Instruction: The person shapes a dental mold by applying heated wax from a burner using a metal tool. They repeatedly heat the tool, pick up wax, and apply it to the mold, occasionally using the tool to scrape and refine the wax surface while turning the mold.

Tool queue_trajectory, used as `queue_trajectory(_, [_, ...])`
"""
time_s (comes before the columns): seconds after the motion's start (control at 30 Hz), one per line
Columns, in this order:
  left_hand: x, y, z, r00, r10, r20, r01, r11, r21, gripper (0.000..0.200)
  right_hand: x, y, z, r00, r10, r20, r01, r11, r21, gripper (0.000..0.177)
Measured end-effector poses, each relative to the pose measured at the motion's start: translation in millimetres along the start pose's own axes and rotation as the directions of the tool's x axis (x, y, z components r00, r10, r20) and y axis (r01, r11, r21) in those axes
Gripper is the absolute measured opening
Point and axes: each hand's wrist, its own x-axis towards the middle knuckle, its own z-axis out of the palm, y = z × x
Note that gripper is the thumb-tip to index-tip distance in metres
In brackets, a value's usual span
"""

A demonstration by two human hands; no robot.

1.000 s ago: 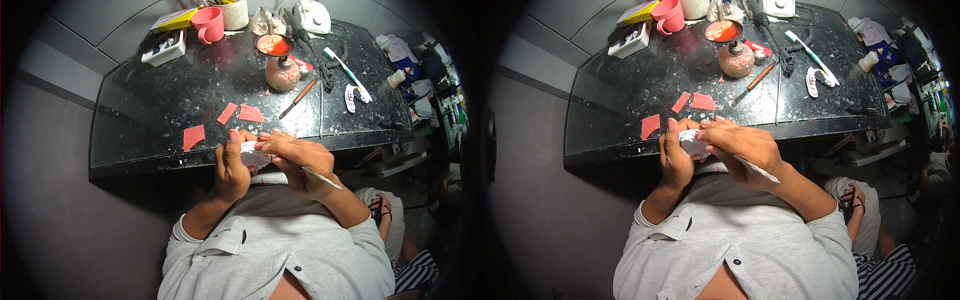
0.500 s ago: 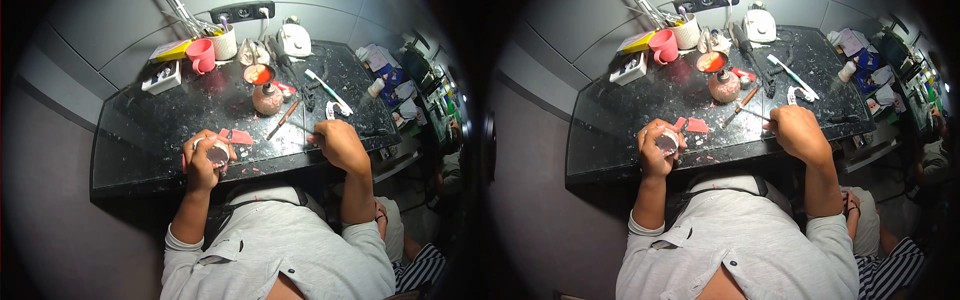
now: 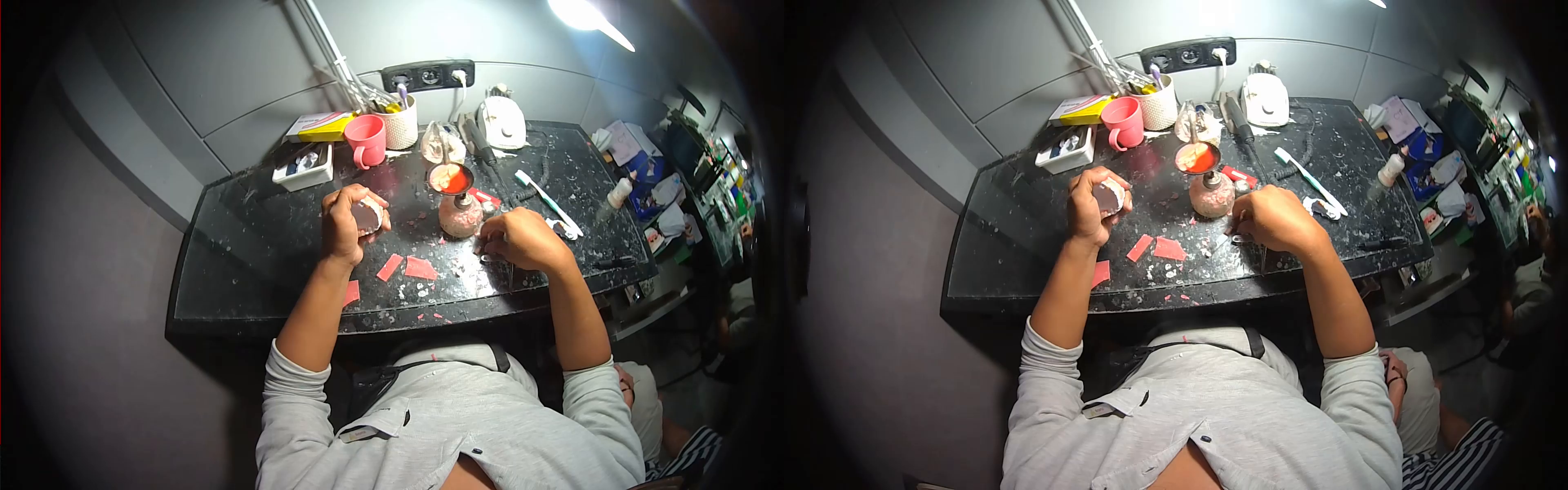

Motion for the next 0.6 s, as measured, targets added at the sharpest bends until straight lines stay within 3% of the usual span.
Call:
queue_trajectory(0.07, [0, -7, -10, 1.0, 0.007, 0.026, -0.007, 1.0, -0.019, 0.04, -1, 5, 1, 1.0, 0.031, -0.002, -0.03, 0.99, 0.139, 0.019])
queue_trajectory(0.1, [0, -8, -14, 0.997, 0.023, 0.071, -0.021, 0.999, -0.026, 0.042, -1, 5, -1, 1.0, 0.016, 0.007, -0.017, 0.991, 0.129, 0.019])
queue_trajectory(0.17, [0, -8, -18, 0.997, -0.018, 0.076, 0.021, 0.999, -0.033, 0.048, -4, 5, -6, 0.992, 0.009, -0.129, -0.003, 0.999, 0.047, 0.02])
queue_trajectory(0.23, [3, -9, -19, 0.99, -0.034, 0.137, 0.054, 0.988, -0.146, 0.055, -3, 10, -14, 0.99, -0.027, -0.137, 0.033, 0.999, 0.04, 0.022])
queue_trajectory(0.37, [6, -7, -21, 0.984, -0.089, 0.156, 0.125, 0.962, -0.241, 0.065, -8, 11, -44, 0.988, 0.003, -0.157, 0.044, 0.954, 0.296, 0.017])
queue_trajectory(0.43, [9, -11, -25, 0.98, -0.095, 0.175, 0.139, 0.957, -0.256, 0.066, -2, 30, -50, 0.973, -0.026, -0.228, 0.128, 0.884, 0.45, 0.015])
queue_trajectory(0.47, [11, -13, -27, 0.975, -0.106, 0.196, 0.157, 0.95, -0.268, 0.068, 6, 49, -47, 0.938, -0.103, -0.331, 0.245, 0.873, 0.421, 0.015])
queue_trajectory(0.5, [12, -14, -27, 0.975, -0.104, 0.197, 0.156, 0.951, -0.267, 0.068, 12, 56, -48, 0.949, -0.039, -0.312, 0.232, 0.756, 0.612, 0.013])
queue_trajectory(0.6, [13, -15, -26, 0.976, -0.111, 0.187, 0.164, 0.941, -0.296, 0.069, 25, 75, -50, 0.92, 0.037, -0.391, 0.329, 0.469, 0.819, 0.017])
